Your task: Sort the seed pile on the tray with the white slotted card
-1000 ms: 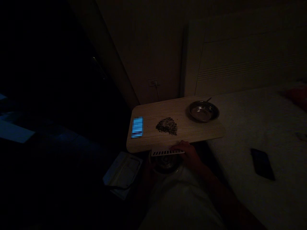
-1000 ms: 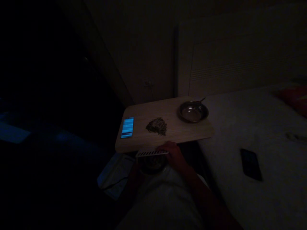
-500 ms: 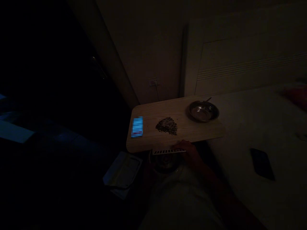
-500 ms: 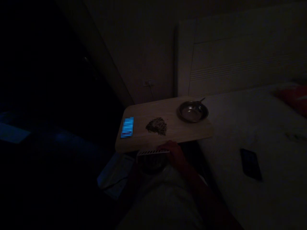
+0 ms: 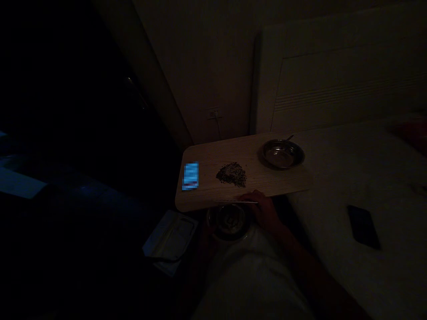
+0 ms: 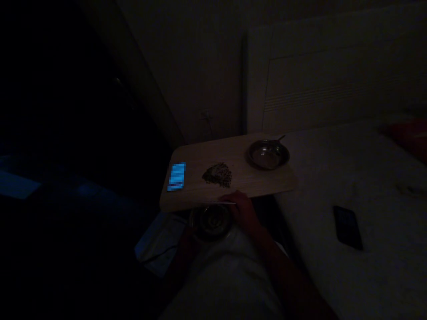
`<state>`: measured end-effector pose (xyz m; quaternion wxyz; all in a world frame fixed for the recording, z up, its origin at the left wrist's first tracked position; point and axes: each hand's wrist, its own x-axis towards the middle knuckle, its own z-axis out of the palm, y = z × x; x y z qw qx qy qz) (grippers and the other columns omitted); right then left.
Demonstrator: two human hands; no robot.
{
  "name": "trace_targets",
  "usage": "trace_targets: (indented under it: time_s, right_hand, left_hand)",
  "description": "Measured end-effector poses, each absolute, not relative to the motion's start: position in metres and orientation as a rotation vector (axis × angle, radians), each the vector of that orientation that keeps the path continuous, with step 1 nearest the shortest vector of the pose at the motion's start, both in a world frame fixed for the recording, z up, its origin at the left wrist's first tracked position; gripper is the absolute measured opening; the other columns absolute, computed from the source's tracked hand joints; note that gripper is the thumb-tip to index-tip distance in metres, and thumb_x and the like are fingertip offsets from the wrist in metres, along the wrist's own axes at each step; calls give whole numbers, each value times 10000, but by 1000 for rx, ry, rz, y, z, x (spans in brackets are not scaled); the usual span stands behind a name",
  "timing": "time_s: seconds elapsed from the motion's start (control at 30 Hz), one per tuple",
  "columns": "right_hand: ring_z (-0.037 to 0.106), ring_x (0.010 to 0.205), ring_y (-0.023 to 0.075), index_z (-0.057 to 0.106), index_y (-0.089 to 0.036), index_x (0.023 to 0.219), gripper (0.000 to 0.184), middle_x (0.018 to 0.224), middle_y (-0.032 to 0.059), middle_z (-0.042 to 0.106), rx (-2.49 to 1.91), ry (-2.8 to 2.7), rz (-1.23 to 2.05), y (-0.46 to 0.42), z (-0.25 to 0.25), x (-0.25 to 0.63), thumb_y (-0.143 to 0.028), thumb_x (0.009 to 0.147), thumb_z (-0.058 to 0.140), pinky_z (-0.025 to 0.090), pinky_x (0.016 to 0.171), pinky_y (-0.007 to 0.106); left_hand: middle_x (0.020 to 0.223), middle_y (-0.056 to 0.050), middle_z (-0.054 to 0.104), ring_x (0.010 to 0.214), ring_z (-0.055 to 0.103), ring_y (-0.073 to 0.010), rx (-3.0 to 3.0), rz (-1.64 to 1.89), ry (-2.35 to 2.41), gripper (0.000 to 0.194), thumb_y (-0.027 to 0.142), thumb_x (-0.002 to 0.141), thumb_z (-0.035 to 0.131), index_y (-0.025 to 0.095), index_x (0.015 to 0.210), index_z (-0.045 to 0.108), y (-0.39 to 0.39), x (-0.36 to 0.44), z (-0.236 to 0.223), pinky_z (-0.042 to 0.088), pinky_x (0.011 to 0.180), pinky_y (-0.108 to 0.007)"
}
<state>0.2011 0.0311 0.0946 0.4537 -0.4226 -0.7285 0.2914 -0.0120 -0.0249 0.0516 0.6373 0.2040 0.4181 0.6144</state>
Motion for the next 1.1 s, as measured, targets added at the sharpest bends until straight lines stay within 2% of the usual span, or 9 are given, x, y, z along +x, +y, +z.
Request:
trace_targets:
  time_s: [0.13, 0.33, 0.53, 0.9, 1.1]
  right_hand:
    - [655, 966, 239, 745, -262, 1074, 257, 1038, 62, 761, -1049, -1796, 737, 33, 95, 203, -331, 1000, 509, 468, 893, 392]
    - [653, 944, 235, 749, -250, 1035, 273, 1009, 67, 760, -971, -1839, 773, 35, 96, 209, -344, 1006, 494, 468, 874, 384]
    - [646, 950, 242, 747, -257, 1027, 302, 1000, 66, 762, -950, -1862, 795, 31, 98, 214, -406, 1012, 485, 458, 880, 393]
    - [639, 918, 243, 753, -271, 1059, 386, 975, 73, 752, -936, -1902, 784, 29, 101, 219, -499, 1014, 445, 445, 882, 406]
    - [641, 928, 237, 749, -268, 1051, 334, 983, 64, 750, -963, -1896, 786, 29, 99, 221, -456, 1015, 474, 445, 881, 397]
  left_hand:
    - [1220, -84, 723, 1295, 540, -398, 449, 1402, 926, 513, 281, 648, 759, 250, 1158, 708, -25, -9, 53, 431, 1073, -515]
    - [1313, -64, 687, 1345, 499, -386, 433, 1433, 919, 600, 244, 637, 752, 260, 1232, 671, -27, -9, 52, 421, 1088, -492]
    - [1350, -59, 666, 1373, 474, -377, 490, 1440, 934, 529, 246, 647, 773, 286, 1169, 697, -30, -12, 55, 415, 1099, -493]
    - [1333, -66, 676, 1343, 501, -393, 454, 1452, 876, 634, 301, 611, 782, 279, 1235, 671, -24, -6, 50, 429, 1067, -494]
    - [1349, -72, 667, 1332, 511, -393, 440, 1434, 909, 656, 252, 609, 778, 276, 1254, 663, -24, -13, 43, 436, 1065, -499]
